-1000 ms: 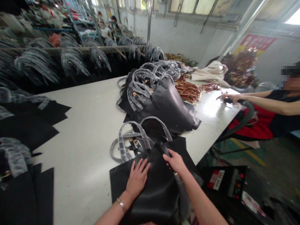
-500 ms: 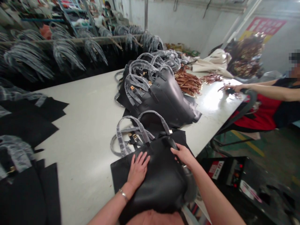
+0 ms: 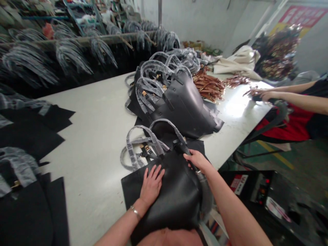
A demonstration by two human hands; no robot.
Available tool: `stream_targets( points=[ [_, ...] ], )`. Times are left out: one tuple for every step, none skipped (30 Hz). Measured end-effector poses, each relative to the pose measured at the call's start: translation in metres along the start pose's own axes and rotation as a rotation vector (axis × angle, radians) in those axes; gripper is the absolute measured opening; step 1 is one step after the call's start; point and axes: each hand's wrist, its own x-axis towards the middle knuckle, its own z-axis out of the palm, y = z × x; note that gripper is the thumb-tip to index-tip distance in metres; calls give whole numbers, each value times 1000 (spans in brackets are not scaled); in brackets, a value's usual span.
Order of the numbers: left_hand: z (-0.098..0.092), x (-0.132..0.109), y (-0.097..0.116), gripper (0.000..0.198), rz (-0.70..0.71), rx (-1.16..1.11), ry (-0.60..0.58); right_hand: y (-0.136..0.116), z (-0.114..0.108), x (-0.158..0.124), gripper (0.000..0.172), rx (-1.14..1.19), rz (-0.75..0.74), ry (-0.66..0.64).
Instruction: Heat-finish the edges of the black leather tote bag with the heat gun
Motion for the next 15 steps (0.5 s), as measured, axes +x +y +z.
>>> stream_targets(
  points=[
    [0,0,0,46,-4,-1,-3,0,0,0,23,0,-2,-3],
    [0,0,0,46,-7,-2,-4,0,-1,-2,22,-2,-2,-10],
    [0,0,0,46,-9,-2,-4,2,-3,-5,22,-6,0,-21],
    [1,-1,0,46,-8,-2,-3,4,-5,-9,21,-11,4,-33],
    [1,-1,-1,47,-5,-1,-1,7,-8,-12,22,-20,9,-41],
    [1,-1,-1,47,1,1,1,9,-10,-14,22,-30,12,-44],
    [1,-1,-1,48,6,3,4,10,-10,-15,22,-43,11,-39],
    [1,0,-1,48,9,4,8,10,-9,-14,22,-58,5,-24],
    [1,0,-1,48,10,3,12,9,-6,-11,23,-77,-7,2],
    [1,0,-1,48,9,1,15,7,-2,-8,25,-101,-25,38],
    [1,0,-1,47,5,-3,19,5,2,-6,30,-130,-48,80],
    [1,0,0,47,-2,-8,23,3,7,-5,37,-165,-70,124],
    [0,0,0,46,-8,-13,25,2,12,-5,45,-204,-90,165],
    [0,0,1,45,-12,-18,26,2,15,-9,50,-245,-105,194],
    [-1,0,2,44,-16,-20,25,3,17,-16,55,-285,-116,208]
  ],
)
